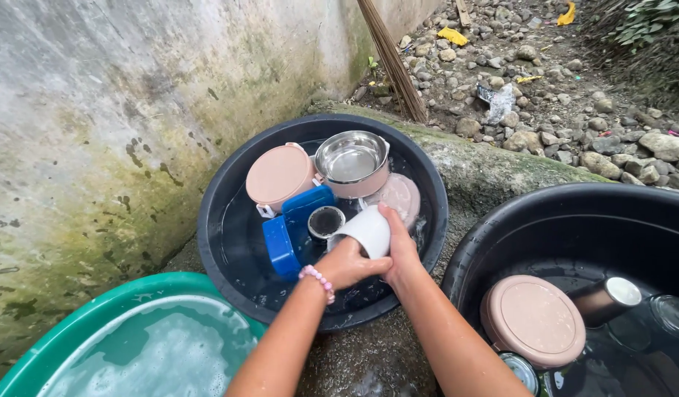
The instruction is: Wash dishes, lunch boxes, and utensils using soap and water in plastic basins outdoors.
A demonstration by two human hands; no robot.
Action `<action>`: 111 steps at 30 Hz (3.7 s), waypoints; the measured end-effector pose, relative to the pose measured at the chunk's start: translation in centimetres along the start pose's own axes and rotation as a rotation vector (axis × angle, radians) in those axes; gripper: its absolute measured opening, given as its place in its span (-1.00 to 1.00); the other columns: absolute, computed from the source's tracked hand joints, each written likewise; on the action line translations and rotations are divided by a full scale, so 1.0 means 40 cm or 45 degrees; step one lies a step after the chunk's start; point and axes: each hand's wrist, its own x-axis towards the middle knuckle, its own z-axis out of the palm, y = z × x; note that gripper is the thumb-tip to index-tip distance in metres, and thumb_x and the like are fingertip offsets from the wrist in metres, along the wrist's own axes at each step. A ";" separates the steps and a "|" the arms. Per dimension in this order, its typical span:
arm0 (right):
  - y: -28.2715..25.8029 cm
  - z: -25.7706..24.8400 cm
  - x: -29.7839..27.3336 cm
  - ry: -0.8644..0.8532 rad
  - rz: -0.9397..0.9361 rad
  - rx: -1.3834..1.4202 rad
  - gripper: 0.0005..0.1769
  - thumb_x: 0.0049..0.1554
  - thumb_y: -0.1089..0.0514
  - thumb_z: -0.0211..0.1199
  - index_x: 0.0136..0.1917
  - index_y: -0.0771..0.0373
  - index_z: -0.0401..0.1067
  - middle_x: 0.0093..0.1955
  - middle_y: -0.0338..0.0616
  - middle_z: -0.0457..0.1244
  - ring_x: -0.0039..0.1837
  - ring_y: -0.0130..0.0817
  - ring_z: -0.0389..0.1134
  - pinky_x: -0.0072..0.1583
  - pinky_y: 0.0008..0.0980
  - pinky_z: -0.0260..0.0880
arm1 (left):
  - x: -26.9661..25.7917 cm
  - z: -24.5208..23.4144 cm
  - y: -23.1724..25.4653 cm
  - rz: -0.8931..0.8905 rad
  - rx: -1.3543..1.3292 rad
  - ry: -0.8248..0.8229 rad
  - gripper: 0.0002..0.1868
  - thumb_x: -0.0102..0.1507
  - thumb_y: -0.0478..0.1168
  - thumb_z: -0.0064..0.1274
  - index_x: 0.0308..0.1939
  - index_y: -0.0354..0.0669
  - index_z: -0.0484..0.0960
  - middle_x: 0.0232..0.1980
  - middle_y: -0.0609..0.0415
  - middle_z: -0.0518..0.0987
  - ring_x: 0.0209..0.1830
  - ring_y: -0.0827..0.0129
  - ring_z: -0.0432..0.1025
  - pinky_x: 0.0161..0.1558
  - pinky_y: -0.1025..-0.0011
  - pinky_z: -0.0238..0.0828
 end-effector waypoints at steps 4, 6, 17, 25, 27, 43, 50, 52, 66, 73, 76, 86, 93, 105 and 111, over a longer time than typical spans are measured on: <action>0.002 0.022 -0.024 0.140 -0.017 -0.140 -0.34 -0.05 -0.13 0.47 0.17 0.35 0.47 0.02 0.00 0.42 -0.03 -0.17 0.49 0.04 -0.13 0.54 | -0.027 -0.046 0.057 0.255 1.075 -0.259 -0.12 -0.16 -0.19 0.47 0.19 -0.43 0.48 0.20 -0.32 0.51 0.12 -0.09 0.41 0.11 0.22 0.37; -0.004 0.023 -0.042 0.167 -0.001 -0.160 -0.31 -0.08 -0.13 0.49 0.17 0.36 0.46 0.03 0.00 0.42 -0.02 -0.16 0.49 0.03 -0.09 0.54 | -0.019 -0.040 -0.107 0.425 1.515 -0.235 -0.44 0.06 -0.22 0.33 0.12 -0.31 0.58 0.13 -0.23 0.59 0.12 -0.02 0.48 0.15 0.18 0.41; 0.061 -0.050 0.069 0.235 0.256 -0.841 -0.40 0.03 -0.09 0.42 0.13 0.44 0.47 -0.06 0.22 0.34 -0.12 0.07 0.38 -0.14 0.11 0.41 | -0.023 -0.059 -0.137 0.083 0.644 -0.026 -0.54 0.00 -0.08 0.30 -0.10 -0.27 0.72 -0.07 -0.11 0.71 -0.08 0.12 0.58 -0.03 0.30 0.46; 0.064 -0.041 0.040 0.012 0.392 -1.039 -0.73 0.12 0.13 0.24 0.09 0.22 0.50 -0.11 -0.04 0.39 -0.13 -0.06 0.42 -0.10 0.15 0.43 | -0.022 -0.066 -0.130 -0.768 0.703 0.597 -0.39 -0.13 0.04 0.48 -0.18 -0.35 0.74 -0.09 -0.28 0.66 0.00 -0.02 0.60 0.03 0.24 0.52; 0.076 -0.057 0.069 0.006 0.385 -1.020 -0.71 0.14 0.09 0.21 0.09 0.23 0.51 -0.11 -0.03 0.40 -0.13 -0.07 0.43 -0.09 0.13 0.44 | -0.030 -0.039 -0.115 -0.721 0.728 0.603 -0.47 -0.08 0.00 0.43 -0.16 -0.26 0.72 -0.07 -0.25 0.66 0.01 -0.06 0.57 0.04 0.17 0.49; -0.071 0.095 -0.140 -0.169 0.220 -0.515 -0.24 -0.06 -0.31 0.33 0.31 0.08 0.37 0.20 0.01 0.33 0.11 -0.05 0.46 -0.01 0.08 0.58 | 0.000 -0.025 0.019 -0.055 0.217 0.920 -0.56 0.34 0.01 0.09 -0.40 -0.34 0.70 -0.56 -0.10 0.61 -0.54 0.20 0.49 -0.43 0.22 0.39; -0.156 0.149 -0.261 -0.222 -0.242 -0.923 -0.32 -0.08 -0.12 0.40 0.26 0.21 0.47 0.05 -0.02 0.41 -0.04 -0.19 0.52 -0.24 -0.19 0.59 | 0.011 -0.051 -0.181 -0.448 -0.796 1.042 -0.67 0.38 -0.18 -0.22 -0.40 -0.18 0.55 -0.58 0.09 0.50 -0.75 0.39 0.29 -0.73 0.39 0.02; -0.186 0.171 -0.305 -0.313 -0.376 -0.988 -0.31 -0.12 -0.08 0.42 0.25 0.18 0.47 0.03 -0.09 0.41 -0.05 -0.28 0.50 -0.27 -0.25 0.55 | 0.006 -0.024 -0.159 -0.714 -0.601 0.715 -0.65 0.42 -0.19 -0.23 -0.33 -0.21 0.62 -0.58 0.00 0.48 -0.75 0.40 0.28 -0.71 0.43 0.16; -0.306 0.066 -0.441 0.016 -1.123 -0.907 -0.17 -0.22 0.01 0.59 0.27 0.24 0.37 0.05 -0.06 0.37 0.04 -0.26 0.46 0.01 -0.25 0.52 | -0.011 0.035 0.006 -0.383 0.806 0.883 -0.81 0.04 -0.18 0.16 -0.43 -0.26 0.71 -0.34 -0.20 0.64 -0.26 -0.12 0.56 -0.14 0.06 0.48; -0.562 -0.199 -0.478 0.118 -0.487 -0.761 -0.34 -0.04 -0.22 0.28 0.22 0.19 0.43 -0.06 -0.04 0.39 -0.15 -0.17 0.49 -0.24 -0.16 0.54 | 0.008 0.086 -0.026 -0.630 0.717 0.707 -0.50 -0.03 -0.20 0.30 0.01 -0.06 0.64 0.04 -0.10 0.69 0.13 0.06 0.54 0.19 0.27 0.42; -0.684 -0.391 -0.499 0.213 -0.337 -0.873 -0.34 -0.03 -0.27 0.29 0.18 0.19 0.46 -0.08 -0.04 0.38 -0.16 -0.16 0.44 -0.32 -0.17 0.44 | 0.015 0.088 -0.066 -0.618 0.757 0.711 -0.53 0.00 -0.17 0.29 -0.01 -0.10 0.67 0.08 -0.15 0.66 0.15 0.02 0.53 0.21 0.26 0.41; -0.654 -0.618 -0.524 0.842 -0.058 -2.091 0.08 -0.39 -0.22 0.58 0.41 -0.05 0.40 0.17 0.07 0.42 0.06 0.00 0.55 -0.13 -0.06 0.64 | 0.008 0.104 -0.052 -0.654 0.981 0.465 -0.63 0.02 -0.16 0.29 -0.08 -0.08 0.76 0.05 -0.13 0.68 0.15 0.03 0.54 0.22 0.22 0.44; -0.587 -0.646 -0.493 0.855 -0.054 -2.381 0.14 -0.46 -0.16 0.68 0.40 -0.22 0.35 0.26 -0.13 0.34 0.18 -0.06 0.49 0.02 -0.12 0.62 | -0.026 0.125 0.015 -0.662 1.170 0.326 -0.60 0.09 -0.16 0.24 0.02 -0.02 0.73 0.11 -0.09 0.66 0.24 0.03 0.48 0.26 0.17 0.42; -0.532 -0.700 -0.410 0.960 -0.314 -2.468 0.08 -0.40 -0.11 0.70 0.38 -0.22 0.35 0.35 -0.23 0.22 0.33 -0.02 0.38 0.24 -0.03 0.44 | -0.051 0.117 0.040 -0.171 1.541 0.628 -0.66 0.08 -0.33 0.19 -0.06 -0.19 0.55 0.02 -0.07 0.52 0.17 0.05 0.39 0.04 0.17 0.51; -0.537 -0.703 -0.371 0.914 -0.323 -2.575 0.14 -0.38 -0.13 0.71 0.44 -0.21 0.29 0.39 -0.16 0.16 0.32 0.05 0.36 0.21 -0.02 0.46 | -0.050 0.111 0.053 -0.077 1.572 0.702 -0.55 0.03 -0.35 0.23 -0.02 -0.18 0.48 0.07 -0.07 0.46 0.20 0.05 0.34 0.09 0.21 0.48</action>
